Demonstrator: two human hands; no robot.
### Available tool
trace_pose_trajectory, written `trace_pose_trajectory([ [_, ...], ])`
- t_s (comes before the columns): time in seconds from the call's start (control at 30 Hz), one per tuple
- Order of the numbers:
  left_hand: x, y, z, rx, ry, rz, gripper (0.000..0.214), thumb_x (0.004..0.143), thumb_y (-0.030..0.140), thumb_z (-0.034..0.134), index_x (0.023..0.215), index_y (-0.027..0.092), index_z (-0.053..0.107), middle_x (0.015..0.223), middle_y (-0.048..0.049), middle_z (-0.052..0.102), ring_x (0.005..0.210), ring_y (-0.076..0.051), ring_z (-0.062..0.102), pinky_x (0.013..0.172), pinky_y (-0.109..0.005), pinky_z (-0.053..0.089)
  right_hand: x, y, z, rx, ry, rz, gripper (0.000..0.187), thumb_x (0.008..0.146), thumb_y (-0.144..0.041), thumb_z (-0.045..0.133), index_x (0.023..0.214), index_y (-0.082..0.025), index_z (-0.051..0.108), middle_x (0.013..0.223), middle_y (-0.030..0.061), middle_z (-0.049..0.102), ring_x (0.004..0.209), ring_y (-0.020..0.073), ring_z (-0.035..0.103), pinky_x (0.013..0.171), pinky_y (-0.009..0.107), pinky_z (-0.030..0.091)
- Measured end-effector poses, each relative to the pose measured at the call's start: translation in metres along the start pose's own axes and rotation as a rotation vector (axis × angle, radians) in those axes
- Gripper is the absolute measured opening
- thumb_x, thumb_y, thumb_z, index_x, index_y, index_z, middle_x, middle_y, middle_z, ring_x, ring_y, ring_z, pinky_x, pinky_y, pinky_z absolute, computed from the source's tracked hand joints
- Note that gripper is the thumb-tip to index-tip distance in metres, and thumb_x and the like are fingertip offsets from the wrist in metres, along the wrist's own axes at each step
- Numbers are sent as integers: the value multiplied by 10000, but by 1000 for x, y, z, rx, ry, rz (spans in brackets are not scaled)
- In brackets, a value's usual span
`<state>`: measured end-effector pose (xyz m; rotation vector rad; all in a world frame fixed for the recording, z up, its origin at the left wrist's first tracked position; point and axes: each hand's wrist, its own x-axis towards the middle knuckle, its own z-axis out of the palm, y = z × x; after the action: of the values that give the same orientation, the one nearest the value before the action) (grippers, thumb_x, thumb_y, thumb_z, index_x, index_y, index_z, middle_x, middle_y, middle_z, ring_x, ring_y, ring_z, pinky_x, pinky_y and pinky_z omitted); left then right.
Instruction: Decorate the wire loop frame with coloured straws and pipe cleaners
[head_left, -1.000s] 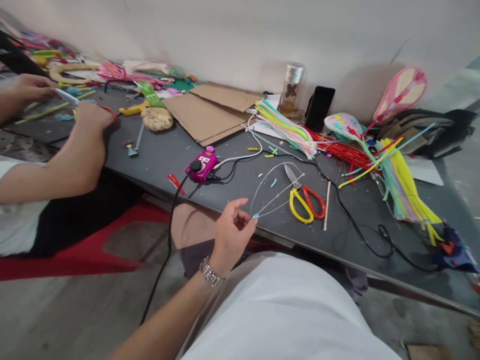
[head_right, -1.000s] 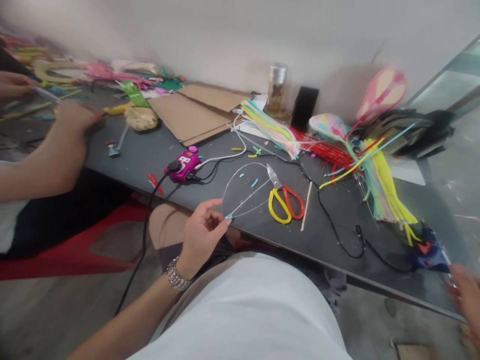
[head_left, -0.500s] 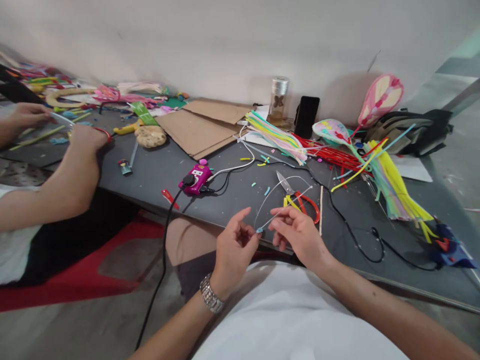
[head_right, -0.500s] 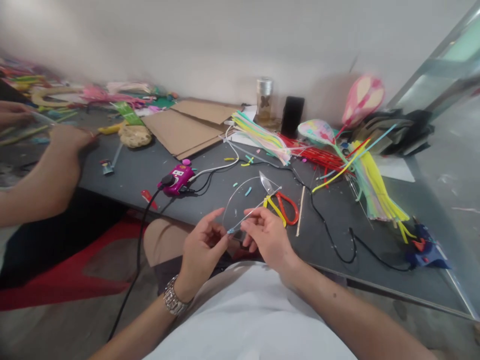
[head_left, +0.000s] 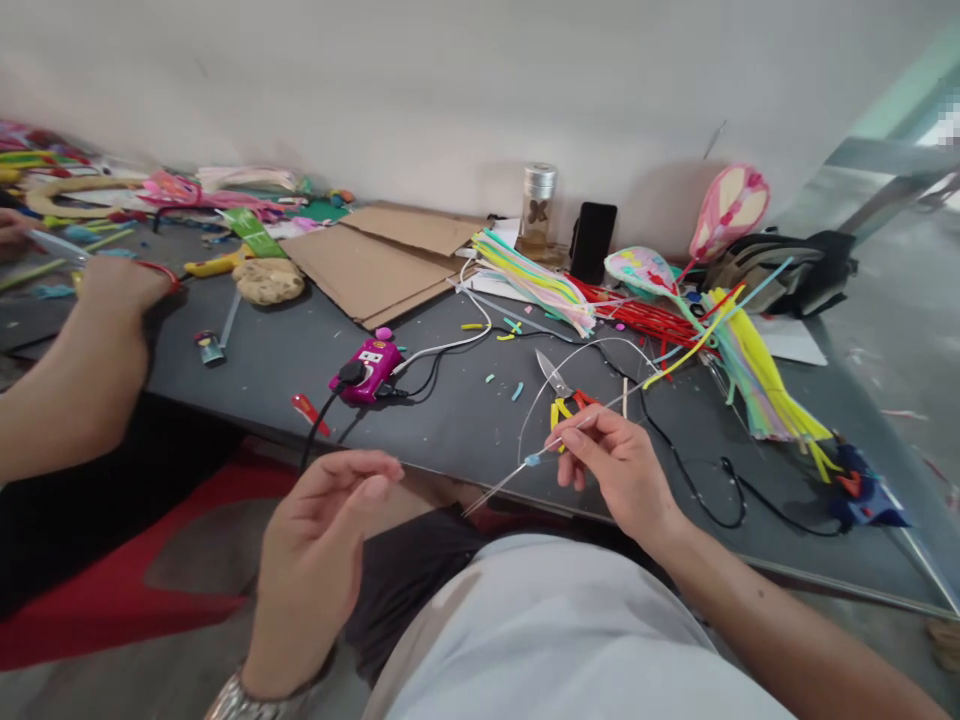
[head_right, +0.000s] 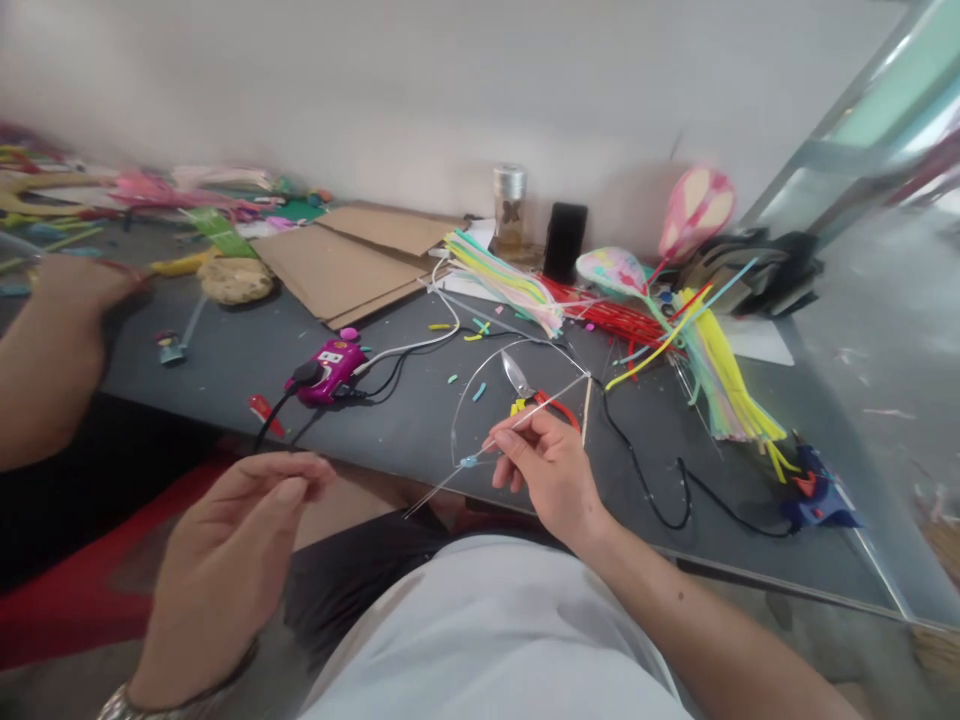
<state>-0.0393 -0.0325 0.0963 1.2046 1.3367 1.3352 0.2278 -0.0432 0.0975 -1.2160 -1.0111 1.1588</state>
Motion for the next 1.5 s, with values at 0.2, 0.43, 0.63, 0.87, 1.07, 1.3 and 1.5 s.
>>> trace_pose_trajectory([
  [0.2, -11, 28, 6, -137, -98, 84, 138, 813, 363, 787, 784, 253, 709, 862, -38, 679, 870, -197, 635, 808, -295, 560, -1, 2, -6, 14, 27, -1, 317, 828, -488, 762, 764, -189, 678, 664, 0, 690, 478, 94, 588, 428, 217, 446],
  [0.43, -12, 19, 9, -2, -227, 100, 197, 901, 359, 708, 758, 227, 673, 787, -32, 644, 756, -171, 593, 698, -261, 542, -1, 5, -11, 11, 38, 20, 321, 834, -498, 749, 786, -191, 671, 668, 0, 698, 490, 102, 604, 438, 225, 453],
  [0.63, -7, 14, 11, 32, -205, 64, 218, 900, 385, 707, 785, 204, 668, 827, -48, 647, 760, -179, 594, 696, -280, 536, -2, 4, -13, 5, 55, 15, 310, 835, -483, 750, 791, -185, 675, 662, 3, 697, 494, 103, 608, 444, 225, 450],
  [0.87, -4, 16, 13, -28, -216, 83, 424, 985, 370, 570, 602, 206, 492, 638, -17, 546, 637, -160, 520, 598, -280, 445, -2, 4, -13, 0, 59, 7, 292, 848, -467, 739, 804, -185, 677, 724, 18, 722, 498, 101, 612, 442, 229, 449],
  [1.07, 0, 0, 17, 25, -178, 53, 169, 833, 311, 753, 814, 200, 627, 833, -22, 664, 732, -154, 606, 675, -270, 504, -3, 3, -15, -63, 58, -39, 277, 870, -448, 733, 819, -177, 709, 572, -4, 659, 491, 108, 599, 461, 219, 450],
  [1.3, 2, -13, 16, 286, -87, 178, 312, 950, 332, 570, 666, 204, 584, 664, -12, 592, 645, -159, 575, 657, -284, 484, -1, 8, -13, -29, 56, -48, 275, 858, -439, 749, 803, -171, 712, 612, 1, 672, 494, 110, 615, 445, 218, 448],
  [1.5, 0, -16, 44, 397, -349, 144, 275, 787, 289, 760, 1045, 207, 716, 1030, -76, 753, 917, -232, 683, 830, -337, 524, 0, 8, -5, -19, 31, -36, 290, 858, -443, 747, 802, -163, 693, 674, 10, 695, 495, 99, 616, 442, 214, 451],
])
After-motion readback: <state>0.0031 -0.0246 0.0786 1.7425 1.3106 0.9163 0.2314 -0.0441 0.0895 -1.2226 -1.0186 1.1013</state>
